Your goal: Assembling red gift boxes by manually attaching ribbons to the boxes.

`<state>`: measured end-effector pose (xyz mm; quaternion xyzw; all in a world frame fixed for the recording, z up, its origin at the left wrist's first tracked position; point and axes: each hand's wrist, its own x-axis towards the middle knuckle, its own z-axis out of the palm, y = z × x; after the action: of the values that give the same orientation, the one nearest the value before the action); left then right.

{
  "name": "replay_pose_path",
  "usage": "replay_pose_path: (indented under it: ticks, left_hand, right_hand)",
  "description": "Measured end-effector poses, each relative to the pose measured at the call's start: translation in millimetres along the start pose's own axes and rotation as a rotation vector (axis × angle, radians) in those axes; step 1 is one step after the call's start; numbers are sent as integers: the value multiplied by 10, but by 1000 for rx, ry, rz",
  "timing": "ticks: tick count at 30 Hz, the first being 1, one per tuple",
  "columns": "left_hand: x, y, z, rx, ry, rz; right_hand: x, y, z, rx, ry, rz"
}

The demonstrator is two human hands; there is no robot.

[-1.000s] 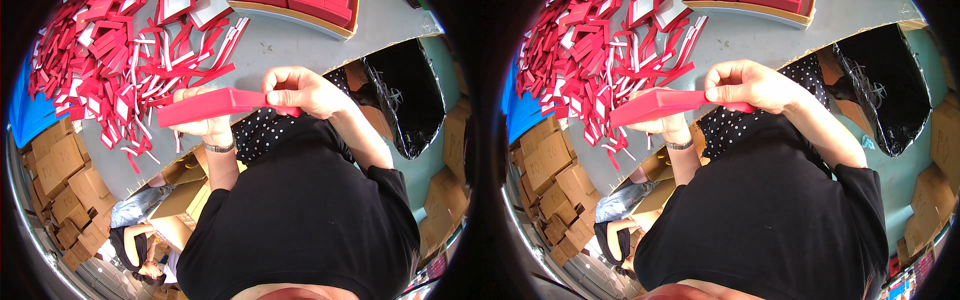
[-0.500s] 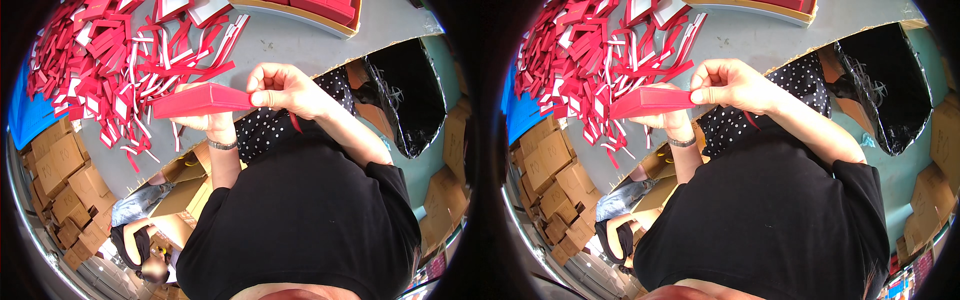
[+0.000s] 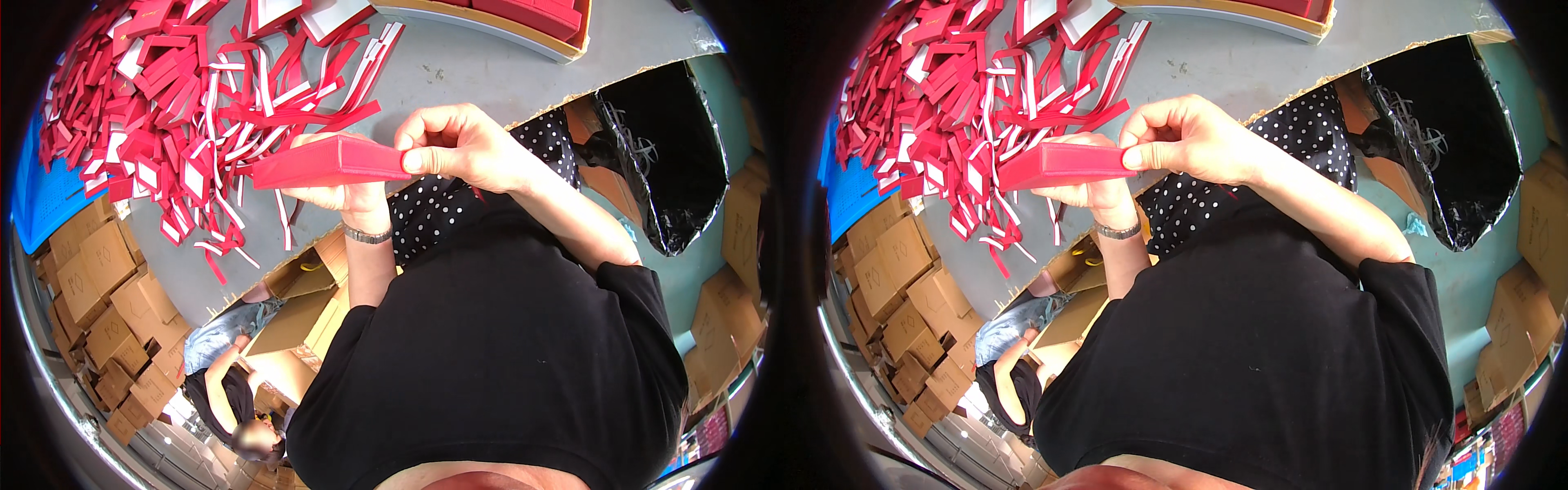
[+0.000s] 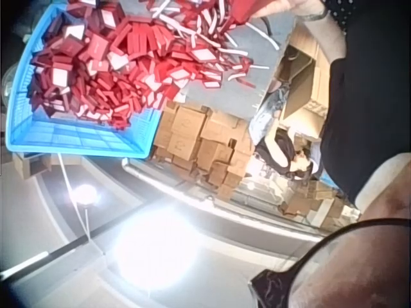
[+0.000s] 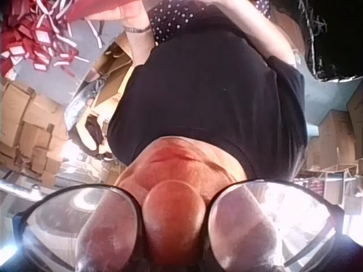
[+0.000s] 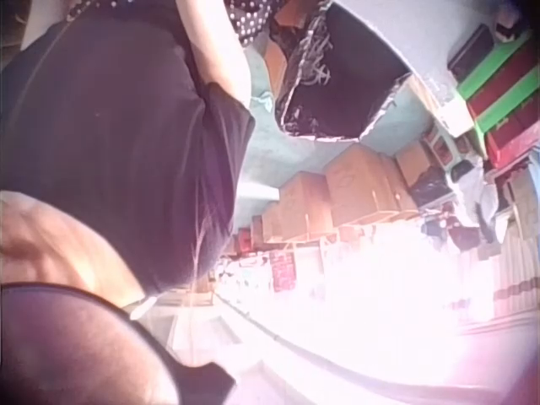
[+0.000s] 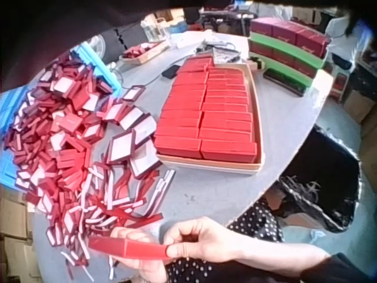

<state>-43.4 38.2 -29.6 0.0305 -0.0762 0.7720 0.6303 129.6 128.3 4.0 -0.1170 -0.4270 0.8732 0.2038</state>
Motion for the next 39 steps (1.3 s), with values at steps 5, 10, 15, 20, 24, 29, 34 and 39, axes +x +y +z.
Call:
replay_pose_path:
  ticks: [5, 10, 15, 20, 24, 29, 34, 39]
  left_hand:
    - [-7, -23, 2, -29, 10, 12]
    - [64, -186, 43, -204, -157, -21]
    - [165, -138, 146, 240, -87, -104]
    - [182, -168, 478, 1607, 146, 698]
    - [162, -419, 881, 2440, -341, 496]
    - [114, -396, 685, 2437, -285, 235]
    - [-93, -336, 708, 2246, -98, 289]
    - [-136, -336, 720, 2170, -89, 249]
  right_hand:
    - [-4, -132, 45, -80, 26, 94]
    - [10, -178, 105, -190, 16, 101]
    - [-18, -268, 38, -262, -46, -71]
    - [-127, -860, 102, -1050, 193, -208]
    - [-184, -800, 213, -1384, 232, -396]
    - [-211, -802, 174, -1339, 284, -348]
    - [-405, -831, -175, -1141, 411, -68]
    - [-556, -487, -461, -421, 283, 95]
